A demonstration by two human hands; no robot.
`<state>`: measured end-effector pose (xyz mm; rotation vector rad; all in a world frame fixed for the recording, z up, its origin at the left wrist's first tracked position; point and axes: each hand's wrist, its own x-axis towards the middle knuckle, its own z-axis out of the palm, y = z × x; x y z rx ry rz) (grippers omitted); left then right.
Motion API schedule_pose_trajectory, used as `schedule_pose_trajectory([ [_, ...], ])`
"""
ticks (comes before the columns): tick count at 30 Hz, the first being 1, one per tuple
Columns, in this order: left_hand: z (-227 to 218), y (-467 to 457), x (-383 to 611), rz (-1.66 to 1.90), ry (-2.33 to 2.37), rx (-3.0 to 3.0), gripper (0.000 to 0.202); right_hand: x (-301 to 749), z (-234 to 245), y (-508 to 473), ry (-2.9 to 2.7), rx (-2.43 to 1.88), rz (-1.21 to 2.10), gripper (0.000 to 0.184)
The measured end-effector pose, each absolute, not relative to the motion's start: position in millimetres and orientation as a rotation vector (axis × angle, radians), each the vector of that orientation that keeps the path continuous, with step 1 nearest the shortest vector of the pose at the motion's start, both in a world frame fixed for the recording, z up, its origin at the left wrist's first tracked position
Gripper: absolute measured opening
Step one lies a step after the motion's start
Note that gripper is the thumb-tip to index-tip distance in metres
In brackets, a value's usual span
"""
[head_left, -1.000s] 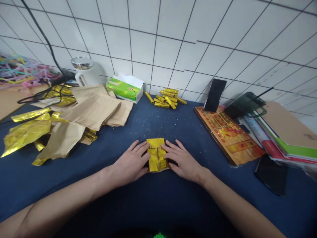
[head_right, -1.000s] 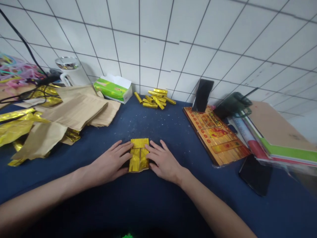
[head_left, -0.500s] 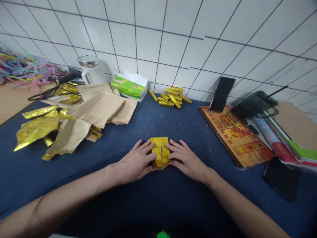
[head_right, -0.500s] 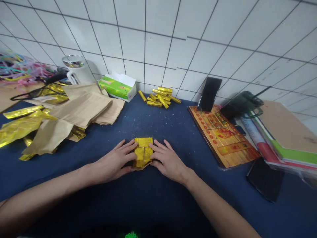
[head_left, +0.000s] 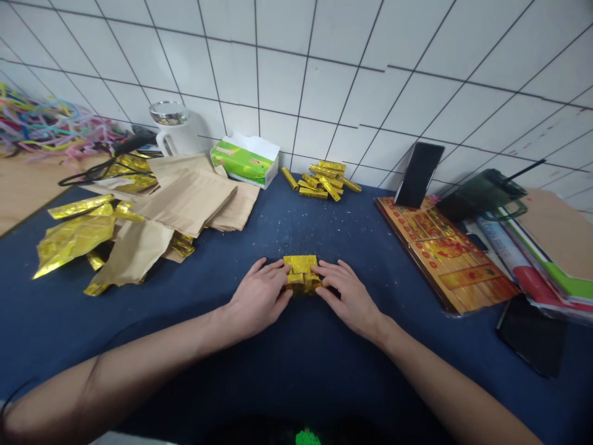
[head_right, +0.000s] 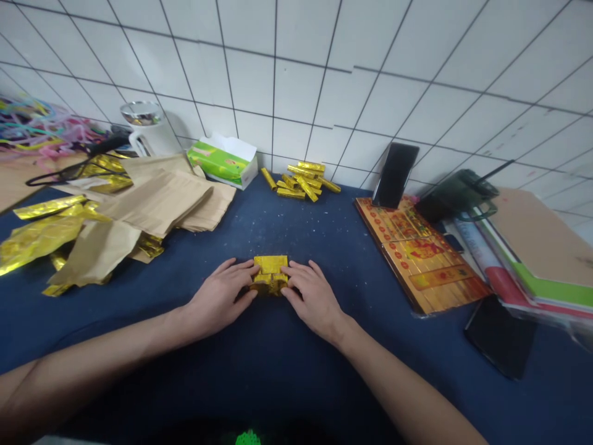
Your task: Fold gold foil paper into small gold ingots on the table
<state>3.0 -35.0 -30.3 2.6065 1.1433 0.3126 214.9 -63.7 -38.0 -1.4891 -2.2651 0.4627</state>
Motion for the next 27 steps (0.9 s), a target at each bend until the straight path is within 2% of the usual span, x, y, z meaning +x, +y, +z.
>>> schedule_pose_trajectory([
  [9, -36.6, -35.3, 5.0, 0.498, 1.161, 2.643, 0.01, 208.9, -43.7, -63.9, -2.207, -1.489, 0.382, 0.012],
  [22, -33.2, -32.4, 4.9, 0.458, 1.143, 2.647, 0.007, 208.6, -44.7, -63.3, -2.212, -1.482, 0.341, 0.009],
  [27, -33.4, -31.4, 2.9, 0.473, 1.118, 2.565, 0.026, 208.7, -45.0, -64.7, -2.199, -1.464, 0.354, 0.011],
])
